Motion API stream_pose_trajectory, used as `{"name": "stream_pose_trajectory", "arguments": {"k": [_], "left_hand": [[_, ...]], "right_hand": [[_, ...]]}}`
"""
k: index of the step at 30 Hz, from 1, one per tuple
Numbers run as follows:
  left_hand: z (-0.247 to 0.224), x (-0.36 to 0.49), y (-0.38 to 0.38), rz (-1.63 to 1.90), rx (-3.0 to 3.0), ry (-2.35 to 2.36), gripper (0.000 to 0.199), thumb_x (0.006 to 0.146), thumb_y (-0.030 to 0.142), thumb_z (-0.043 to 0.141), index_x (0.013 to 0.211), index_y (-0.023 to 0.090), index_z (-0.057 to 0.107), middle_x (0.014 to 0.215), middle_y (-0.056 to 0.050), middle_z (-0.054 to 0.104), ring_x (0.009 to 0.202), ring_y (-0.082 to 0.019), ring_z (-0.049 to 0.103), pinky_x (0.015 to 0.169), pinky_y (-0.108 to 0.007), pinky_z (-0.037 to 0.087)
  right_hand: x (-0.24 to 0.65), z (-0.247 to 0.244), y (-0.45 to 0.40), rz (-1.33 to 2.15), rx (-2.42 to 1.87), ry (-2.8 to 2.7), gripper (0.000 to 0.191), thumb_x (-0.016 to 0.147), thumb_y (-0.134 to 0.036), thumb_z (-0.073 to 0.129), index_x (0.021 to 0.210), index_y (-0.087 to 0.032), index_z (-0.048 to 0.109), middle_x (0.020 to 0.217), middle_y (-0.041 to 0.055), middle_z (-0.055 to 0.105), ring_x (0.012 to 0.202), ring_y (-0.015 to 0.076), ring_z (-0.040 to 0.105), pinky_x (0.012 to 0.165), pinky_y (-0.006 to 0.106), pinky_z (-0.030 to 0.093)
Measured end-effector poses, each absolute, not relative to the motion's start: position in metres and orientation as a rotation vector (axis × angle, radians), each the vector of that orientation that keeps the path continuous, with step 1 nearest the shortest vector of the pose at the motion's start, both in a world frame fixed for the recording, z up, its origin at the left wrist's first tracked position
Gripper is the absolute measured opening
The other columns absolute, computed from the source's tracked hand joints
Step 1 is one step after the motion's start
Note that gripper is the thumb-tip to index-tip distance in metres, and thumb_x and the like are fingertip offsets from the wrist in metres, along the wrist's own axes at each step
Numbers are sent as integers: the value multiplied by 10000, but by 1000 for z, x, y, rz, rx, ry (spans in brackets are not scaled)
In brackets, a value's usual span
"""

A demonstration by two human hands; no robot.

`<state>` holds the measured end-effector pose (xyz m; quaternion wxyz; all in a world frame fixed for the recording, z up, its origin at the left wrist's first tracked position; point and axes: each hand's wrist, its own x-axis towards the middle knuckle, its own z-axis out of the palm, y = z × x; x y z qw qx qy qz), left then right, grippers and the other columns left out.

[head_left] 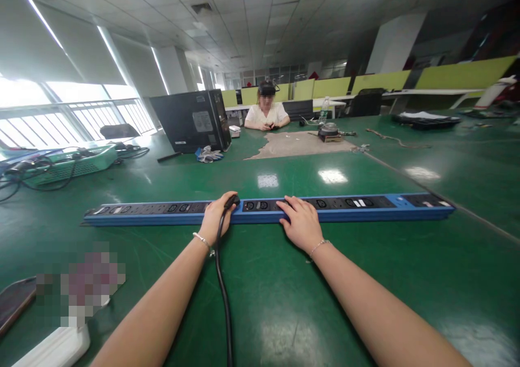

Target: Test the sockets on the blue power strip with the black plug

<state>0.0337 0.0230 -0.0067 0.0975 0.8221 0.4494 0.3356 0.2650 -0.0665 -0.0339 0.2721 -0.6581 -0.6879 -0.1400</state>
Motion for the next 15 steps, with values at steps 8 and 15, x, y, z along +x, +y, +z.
{"name": "stream_pose_trajectory", "arguments": {"k": [8, 15], "left_hand": [[-3, 28, 23, 921, 2497, 1387, 341, 846, 301, 409, 1164, 229, 510, 1011, -45, 670, 915, -193, 622, 855, -323, 452], [-5, 27, 23, 839, 2590, 1432, 330, 863, 306, 403, 1170, 245, 508, 1029, -45, 670, 928, -203, 614, 881, -348, 428]], "right_hand": [[265, -35, -66, -372, -1764, -1838, 412, 761, -240, 576, 1170, -282, 561, 1287, 35, 520, 1200, 228, 412, 998, 409, 282], [264, -33, -67, -353, -1773, -1833, 405, 765, -238, 566, 1168, -281, 561, 1290, 35, 516, 1209, 222, 404, 1006, 407, 272]]}}
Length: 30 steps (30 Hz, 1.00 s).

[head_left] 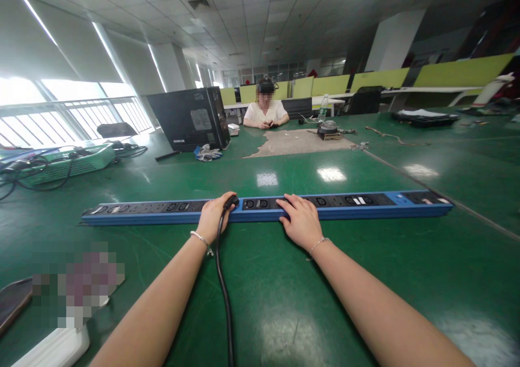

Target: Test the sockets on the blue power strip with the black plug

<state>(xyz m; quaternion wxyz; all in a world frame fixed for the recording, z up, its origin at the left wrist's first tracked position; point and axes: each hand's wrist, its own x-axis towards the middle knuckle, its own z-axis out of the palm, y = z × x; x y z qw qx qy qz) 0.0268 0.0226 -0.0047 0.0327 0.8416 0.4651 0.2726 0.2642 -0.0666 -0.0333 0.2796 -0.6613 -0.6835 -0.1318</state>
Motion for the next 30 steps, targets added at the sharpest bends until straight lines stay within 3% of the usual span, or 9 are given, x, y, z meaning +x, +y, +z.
{"name": "stream_pose_trajectory", "arguments": {"k": [9, 14, 17, 23, 30], "left_hand": [[-10, 29, 15, 805, 2708, 1468, 330, 878, 302, 390, 1194, 307, 488, 1144, -32, 632, 1056, -199, 566, 984, -412, 323], [-10, 31, 11, 812, 2703, 1449, 338, 872, 364, 404, 1193, 301, 488, 1129, -35, 639, 1048, -202, 572, 986, -421, 323], [-12, 32, 13, 918, 2631, 1439, 299, 858, 360, 438, 1135, 295, 529, 1076, -22, 660, 1023, -205, 581, 998, -440, 309], [15, 38, 13, 1436, 2193, 1479, 344, 848, 361, 447, 1167, 246, 507, 1088, -24, 641, 912, -181, 619, 822, -310, 466], [13, 113, -2, 874, 2506, 1166, 332, 829, 366, 509, 1151, 292, 537, 1054, -13, 675, 961, -191, 622, 864, -320, 458]], "right_hand": [[266, -32, -68, -334, -1798, -1883, 439, 786, -261, 540, 1225, -267, 514, 1318, 46, 493, 1232, 223, 385, 1017, 415, 264], [279, -31, -69, -417, -1975, -1753, 632, 755, -487, 558, 1297, -188, 429, 1371, 107, 425, 1292, 288, 293, 1049, 530, 138], [286, -32, -69, -418, -2028, -1739, 702, 724, -559, 568, 1279, -148, 447, 1348, 123, 449, 1274, 295, 316, 1045, 499, 167], [286, -35, -68, -433, -2003, -1728, 691, 720, -569, 571, 1264, -156, 464, 1330, 117, 471, 1251, 293, 345, 1028, 469, 208], [285, -35, -68, -423, -1982, -1718, 693, 706, -551, 601, 1262, -163, 461, 1309, 124, 490, 1250, 282, 349, 1022, 468, 219]]}}
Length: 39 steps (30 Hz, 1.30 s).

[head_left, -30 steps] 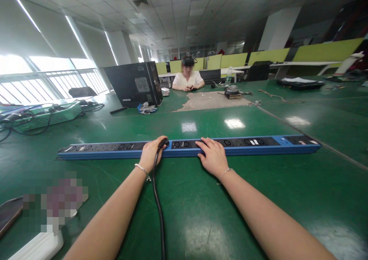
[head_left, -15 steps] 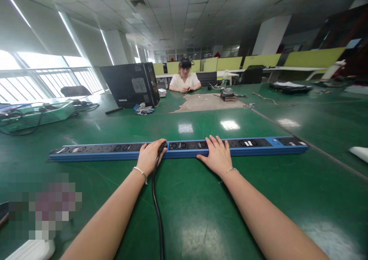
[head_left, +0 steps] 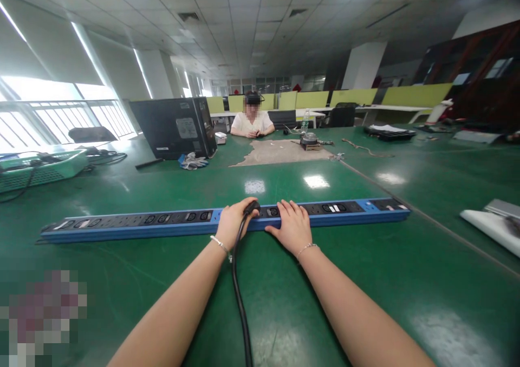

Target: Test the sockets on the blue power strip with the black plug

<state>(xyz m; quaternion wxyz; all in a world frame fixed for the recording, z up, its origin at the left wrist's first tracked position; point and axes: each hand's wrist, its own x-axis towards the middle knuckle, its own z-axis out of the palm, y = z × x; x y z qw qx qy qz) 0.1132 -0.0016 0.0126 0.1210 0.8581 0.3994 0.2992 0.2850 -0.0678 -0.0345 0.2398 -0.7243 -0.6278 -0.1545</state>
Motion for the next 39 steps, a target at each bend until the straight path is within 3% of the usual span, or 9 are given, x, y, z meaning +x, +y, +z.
{"name": "stream_pose_trajectory", "arguments": {"k": [9, 21, 27, 31, 39], "left_hand": [[22, 137, 2, 669, 2654, 1336, 334, 853, 414, 445, 1147, 292, 546, 986, -54, 697, 951, -246, 629, 838, -397, 446], [8, 136, -5, 802, 2617, 1276, 305, 861, 323, 450, 1149, 250, 524, 1054, -56, 661, 967, -197, 607, 836, -314, 447], [-1, 137, -8, 897, 2595, 1264, 322, 866, 332, 441, 1171, 249, 503, 1091, -55, 634, 979, -191, 589, 894, -340, 421], [0, 136, -12, 893, 2591, 1273, 326, 865, 308, 436, 1180, 248, 494, 1085, -60, 631, 988, -196, 581, 905, -368, 408], [-2, 138, -16, 929, 2614, 1272, 332, 873, 223, 396, 1192, 234, 487, 1119, -70, 624, 1051, -194, 547, 971, -415, 342]], "right_hand": [[284, -34, -69, -405, -1936, -1705, 665, 725, -537, 592, 1257, -156, 471, 1318, 120, 483, 1244, 282, 352, 1024, 457, 221], [282, -33, -70, -381, -1939, -1694, 660, 703, -509, 611, 1254, -171, 473, 1312, 120, 488, 1240, 293, 348, 1023, 465, 215], [276, -27, -72, -329, -1842, -1739, 590, 727, -319, 541, 1293, -191, 433, 1323, 86, 482, 1229, 260, 374, 1049, 468, 195], [265, -22, -68, -257, -1639, -1784, 580, 734, -203, 449, 1311, -154, 413, 1343, 95, 458, 1219, 214, 405, 1046, 396, 280], [255, -22, -69, -162, -1346, -1892, 637, 720, -133, 442, 1351, -188, 366, 1439, 99, 315, 1269, 221, 364, 1035, 416, 349]]}}
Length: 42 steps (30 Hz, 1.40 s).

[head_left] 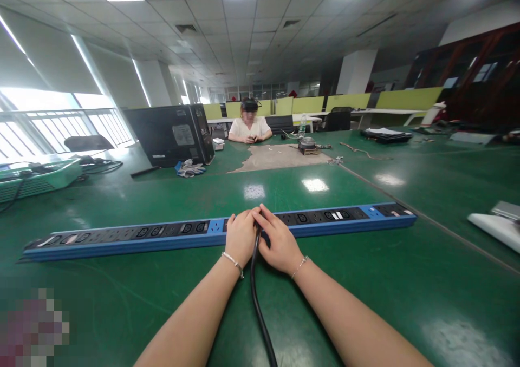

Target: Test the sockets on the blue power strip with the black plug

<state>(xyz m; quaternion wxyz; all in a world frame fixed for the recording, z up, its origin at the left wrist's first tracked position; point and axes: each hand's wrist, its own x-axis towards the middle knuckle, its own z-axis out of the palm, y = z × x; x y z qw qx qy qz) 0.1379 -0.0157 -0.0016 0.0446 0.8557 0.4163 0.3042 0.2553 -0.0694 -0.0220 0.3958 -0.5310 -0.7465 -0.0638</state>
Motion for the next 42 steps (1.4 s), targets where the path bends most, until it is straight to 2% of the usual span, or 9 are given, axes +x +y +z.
{"name": "stream_pose_trajectory", "arguments": {"k": [4, 8, 12, 17, 27, 30, 35, 38, 42], "left_hand": [[-3, 137, -18, 978, 2628, 1254, 320, 886, 221, 378, 1183, 259, 490, 1113, -50, 630, 1049, -178, 548, 986, -421, 326], [-4, 136, -17, 990, 2611, 1261, 331, 872, 189, 397, 1183, 253, 491, 1115, -41, 629, 1043, -167, 550, 966, -375, 354], [-5, 136, -15, 979, 2569, 1278, 327, 867, 197, 418, 1180, 254, 493, 1137, -33, 624, 1048, -161, 551, 955, -353, 367], [-7, 138, -15, 956, 2592, 1323, 306, 860, 209, 435, 1150, 257, 517, 1069, -29, 657, 1013, -173, 572, 971, -384, 347], [-11, 131, -13, 909, 2711, 1240, 448, 795, 133, 459, 1232, 232, 456, 1178, -41, 607, 1072, -171, 536, 973, -355, 353], [-12, 122, -9, 885, 2776, 1264, 484, 790, 199, 495, 1268, 210, 418, 1221, -65, 580, 1112, -191, 516, 983, -372, 348], [-16, 101, 0, 802, 2892, 1354, 524, 770, 457, 554, 1214, 190, 475, 1224, -111, 574, 1152, -257, 491, 1004, -476, 306], [-18, 94, 1, 772, 2978, 1315, 552, 759, 480, 568, 1214, 180, 480, 1246, -118, 559, 1170, -267, 477, 987, -470, 328], [-20, 94, 0, 821, 2988, 1329, 555, 756, 474, 575, 1208, 164, 490, 1231, -124, 570, 1150, -272, 493, 971, -455, 346]], "right_hand": [[257, -25, -68, -160, -1314, -1871, 633, 713, -113, 454, 1336, -212, 392, 1432, 90, 331, 1249, 227, 397, 1021, 423, 374], [257, -25, -68, -135, -1311, -1839, 613, 725, -118, 456, 1331, -193, 397, 1373, 96, 425, 1235, 214, 421, 1027, 413, 375], [256, -24, -66, -130, -1292, -1800, 500, 783, -168, 454, 1283, -166, 449, 1306, 106, 501, 1213, 191, 449, 1023, 382, 382], [255, -25, -60, -179, -1270, -1744, 360, 812, -187, 460, 1162, -168, 543, 1160, 100, 607, 1120, 184, 529, 986, 370, 421], [253, -24, -53, -188, -1297, -1696, 260, 770, -176, 525, 1019, -181, 600, 1053, 81, 652, 1034, 195, 569, 937, 376, 454], [254, -27, -52, -218, -1303, -1705, 231, 771, -181, 534, 990, -180, 607, 1025, 86, 659, 1047, 199, 566, 940, 377, 450], [257, -31, -54, -299, -1337, -1739, 179, 781, -216, 552, 946, -183, 613, 1009, 97, 662, 1014, 201, 582, 920, 376, 453], [256, -30, -55, -314, -1416, -1719, 193, 794, -224, 543, 973, -189, 605, 1036, 87, 656, 1001, 197, 584, 906, 356, 449], [245, -28, -51, -296, -1612, -1638, 314, 809, -293, 540, 1097, -170, 564, 1056, 88, 648, 970, 206, 588, 867, 346, 434]]}}
